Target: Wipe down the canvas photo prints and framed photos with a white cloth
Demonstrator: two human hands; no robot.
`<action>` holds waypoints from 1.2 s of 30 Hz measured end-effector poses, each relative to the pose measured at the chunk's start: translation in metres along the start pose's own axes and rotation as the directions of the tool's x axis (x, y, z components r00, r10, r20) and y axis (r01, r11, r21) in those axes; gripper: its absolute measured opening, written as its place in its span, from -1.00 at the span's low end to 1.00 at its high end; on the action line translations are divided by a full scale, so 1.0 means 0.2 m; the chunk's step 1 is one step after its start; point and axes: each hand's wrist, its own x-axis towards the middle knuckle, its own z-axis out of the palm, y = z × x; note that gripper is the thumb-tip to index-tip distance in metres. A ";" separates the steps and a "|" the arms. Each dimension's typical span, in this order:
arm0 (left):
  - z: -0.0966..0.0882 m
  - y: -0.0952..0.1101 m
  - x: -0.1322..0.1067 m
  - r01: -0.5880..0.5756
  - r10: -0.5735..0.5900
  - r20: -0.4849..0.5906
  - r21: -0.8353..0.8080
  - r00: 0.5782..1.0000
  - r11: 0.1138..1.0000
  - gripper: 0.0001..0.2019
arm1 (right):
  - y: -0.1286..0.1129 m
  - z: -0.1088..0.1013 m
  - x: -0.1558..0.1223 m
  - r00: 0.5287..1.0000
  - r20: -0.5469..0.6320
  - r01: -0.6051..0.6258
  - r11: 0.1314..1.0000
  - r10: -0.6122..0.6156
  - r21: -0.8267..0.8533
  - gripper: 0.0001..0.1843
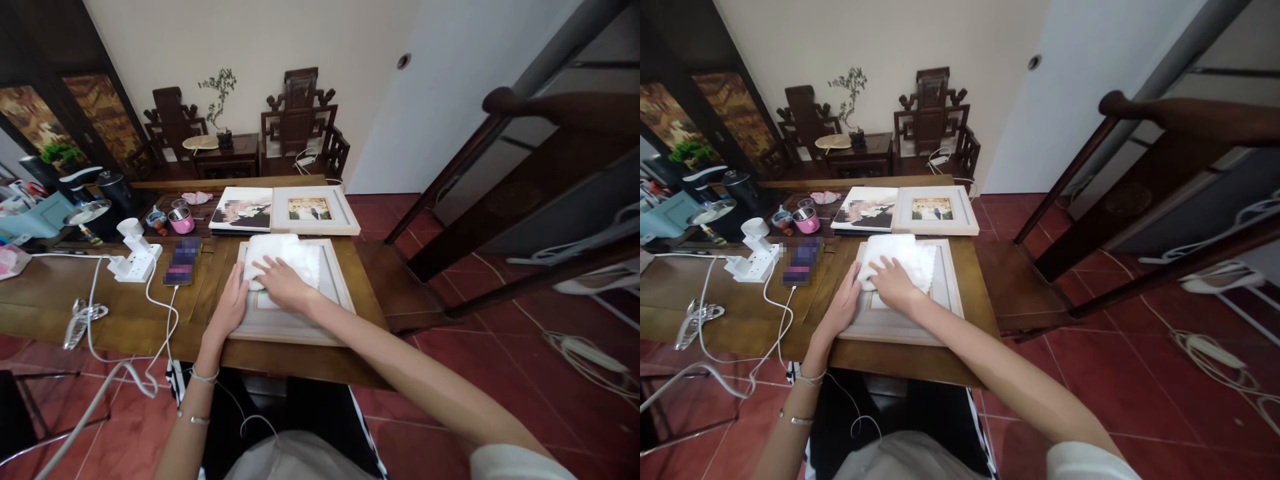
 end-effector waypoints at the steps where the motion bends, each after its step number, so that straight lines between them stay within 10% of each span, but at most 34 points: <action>1: 0.00 0.01 0.00 0.013 -0.013 0.000 -0.024 1.000 1.000 -0.41 | -0.01 0.01 0.02 1.000 -0.018 -0.015 1.000 0.015 -0.009 -0.55; 15: 0.00 0.00 0.02 0.059 -0.059 0.001 0.048 0.998 0.997 -0.42 | -0.17 -0.10 -0.40 0.963 0.068 0.253 0.961 -0.262 0.113 -0.55; 21: 0.00 0.01 0.02 0.076 -0.075 -0.009 0.054 0.997 0.996 -0.41 | -0.23 -0.12 -0.36 0.950 0.027 0.300 0.933 -0.311 0.198 -0.55; 27: -0.01 -0.01 0.02 0.049 -0.054 0.033 0.122 0.998 0.991 -0.42 | -0.34 -0.04 -0.34 0.979 -0.020 0.201 0.961 -0.201 0.189 -0.58; 36: 0.02 -0.07 0.03 -0.147 0.150 0.015 0.316 0.989 0.937 -0.46 | -0.10 -0.15 -0.66 0.991 0.126 0.012 0.967 -0.045 0.255 -0.46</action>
